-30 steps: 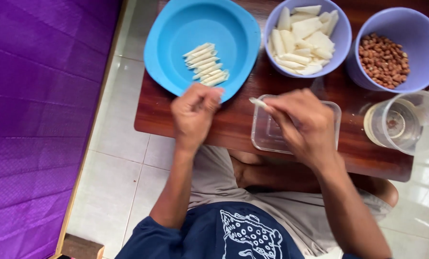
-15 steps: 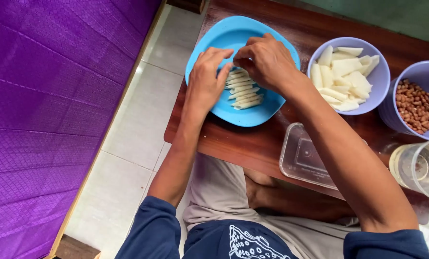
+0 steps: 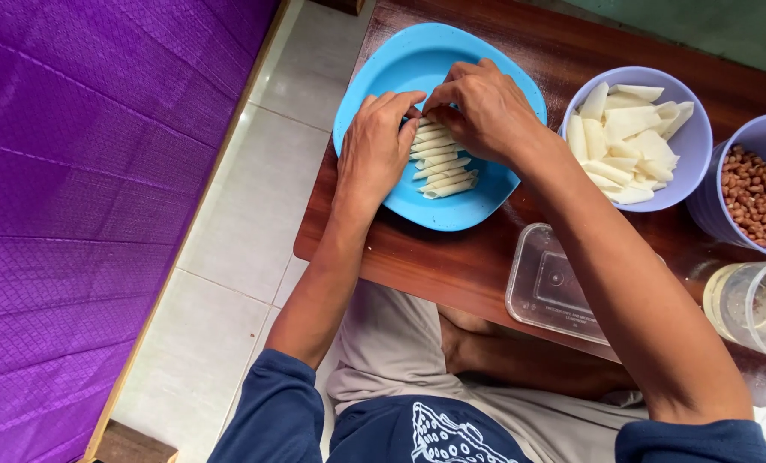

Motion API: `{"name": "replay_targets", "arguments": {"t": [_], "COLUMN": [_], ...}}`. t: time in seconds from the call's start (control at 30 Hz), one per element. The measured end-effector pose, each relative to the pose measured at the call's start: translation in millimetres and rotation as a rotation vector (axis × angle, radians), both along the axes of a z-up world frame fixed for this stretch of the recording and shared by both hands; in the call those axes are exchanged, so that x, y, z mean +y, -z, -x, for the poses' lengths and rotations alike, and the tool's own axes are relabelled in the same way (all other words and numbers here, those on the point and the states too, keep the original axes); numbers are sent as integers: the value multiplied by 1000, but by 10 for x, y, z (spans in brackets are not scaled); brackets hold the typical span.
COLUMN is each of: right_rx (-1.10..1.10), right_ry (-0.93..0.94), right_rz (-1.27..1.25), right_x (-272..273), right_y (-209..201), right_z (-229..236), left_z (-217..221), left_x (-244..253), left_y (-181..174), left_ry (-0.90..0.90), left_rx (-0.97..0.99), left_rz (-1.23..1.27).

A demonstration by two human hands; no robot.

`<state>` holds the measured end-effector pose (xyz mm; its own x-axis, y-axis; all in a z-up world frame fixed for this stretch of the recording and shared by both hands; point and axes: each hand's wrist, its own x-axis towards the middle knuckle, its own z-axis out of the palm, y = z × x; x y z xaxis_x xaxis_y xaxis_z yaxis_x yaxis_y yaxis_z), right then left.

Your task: Assembling small nut rolls by placing a peanut inside a dough wrapper and rolling it up by hand.

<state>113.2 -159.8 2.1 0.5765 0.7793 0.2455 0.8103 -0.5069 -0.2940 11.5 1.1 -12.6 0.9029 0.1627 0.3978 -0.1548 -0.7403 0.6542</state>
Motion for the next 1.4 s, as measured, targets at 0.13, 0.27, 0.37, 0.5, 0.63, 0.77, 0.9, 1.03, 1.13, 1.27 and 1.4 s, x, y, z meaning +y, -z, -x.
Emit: {"name": "replay_targets", "arguments": {"t": [0.13, 0.27, 0.37, 0.5, 0.63, 0.77, 0.9, 1.03, 1.13, 1.27, 1.4], "right_rx": [7, 0, 4, -51, -120, 70, 66, -93, -122, -173, -198], "right_ry": [-11, -18, -22, -11, -74, 201, 494, 462, 565, 563, 604], "right_rz": [10, -3, -26, -100, -312, -419, -358, -129, 117, 38, -96], "right_x": [-26, -36, -44, -143, -531, -1192, -1781, -1925, -1950, -1990, -2000], "right_y": [12, -6, -25, -79, -582, -616, -120, 124, 307, 403, 396], "right_z": [-6, 12, 33, 98, 654, 1479, 1990, 2139, 2230, 2221, 2242], "left_z": [11, -3, -9, 12, 371, 910, 1081, 1022, 1043, 1027, 1056], "left_x": [-5, -25, -31, -30, -269, -796, -1369, -1810, -1917, -1919, -1913], "left_y": [0, 17, 47, 33, -416, -505, -180, 207, 221, 307, 304], "left_ry": [6, -1, 2, 20, 45, 252, 508, 462, 399, 356, 320], "left_rx": [5, 34, 29, -23, -181, -157, -30, 2, 106, -56, -52], "left_rz": [3, 15, 20, 28, 90, 281, 342, 84, -154, -198, 7]}}
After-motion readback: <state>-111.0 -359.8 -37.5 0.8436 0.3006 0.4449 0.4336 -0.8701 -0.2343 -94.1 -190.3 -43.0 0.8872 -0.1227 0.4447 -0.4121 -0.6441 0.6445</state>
